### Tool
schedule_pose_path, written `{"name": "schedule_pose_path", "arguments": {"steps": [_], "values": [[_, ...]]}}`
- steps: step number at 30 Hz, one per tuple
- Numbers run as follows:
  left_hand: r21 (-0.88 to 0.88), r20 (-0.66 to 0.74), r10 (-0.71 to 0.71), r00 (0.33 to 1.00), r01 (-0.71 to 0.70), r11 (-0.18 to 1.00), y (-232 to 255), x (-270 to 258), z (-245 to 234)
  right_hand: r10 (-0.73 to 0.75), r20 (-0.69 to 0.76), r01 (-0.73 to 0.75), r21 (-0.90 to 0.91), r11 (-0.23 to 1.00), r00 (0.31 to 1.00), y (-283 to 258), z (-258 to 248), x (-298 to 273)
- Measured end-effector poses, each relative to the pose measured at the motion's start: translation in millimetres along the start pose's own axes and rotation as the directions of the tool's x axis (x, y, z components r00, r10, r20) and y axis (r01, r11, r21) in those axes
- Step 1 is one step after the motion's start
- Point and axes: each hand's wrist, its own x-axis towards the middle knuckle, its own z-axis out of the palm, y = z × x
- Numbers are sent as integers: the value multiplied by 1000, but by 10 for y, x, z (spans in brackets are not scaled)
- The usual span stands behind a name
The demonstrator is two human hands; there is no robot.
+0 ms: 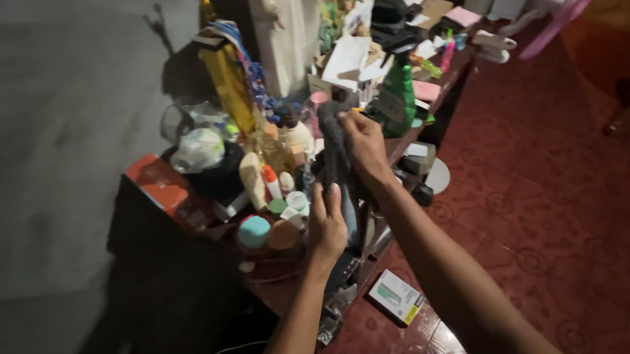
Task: The person wipes several boxes and items on a cluttered shelf using a dark cloth. They pick up a red and blue box, wipe it, open it, and place it back. They also wipe a black box and a white box, then handle a trophy and a medal before placing them back on the shelf.
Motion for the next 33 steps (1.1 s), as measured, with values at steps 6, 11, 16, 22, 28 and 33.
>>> {"name": "schedule_pose_path", "arguments": {"steps": [6, 11, 16, 22, 28, 33], "values": [[-188, -105, 208, 972, -225, 956, -443, 170, 311, -72, 14, 70, 87, 994, 997, 26, -221, -700], [-704, 73, -78, 994, 107, 702, -751, 308, 584, 98, 147, -107, 55, 993, 984, -229, -261, -1193], [-798, 439, -86, 895, 432, 421, -602, 74, 630, 339, 0, -337, 88, 937, 941, -340, -429, -994], [-495, 611, -210, 763, 575, 651, -436, -250, 422, 246, 101, -266, 402, 876, 964, -94, -766, -566], [-569, 368, -280, 887, 453, 686, -963, -53, 830, 136, -49, -117, 280, 953, 990, 233, -576, -756], [-719, 321, -350, 880, 468, 514, -1136, 235, 1112, 169, 25, -167, -76, 983, 985, 133, -512, -1192]]}}
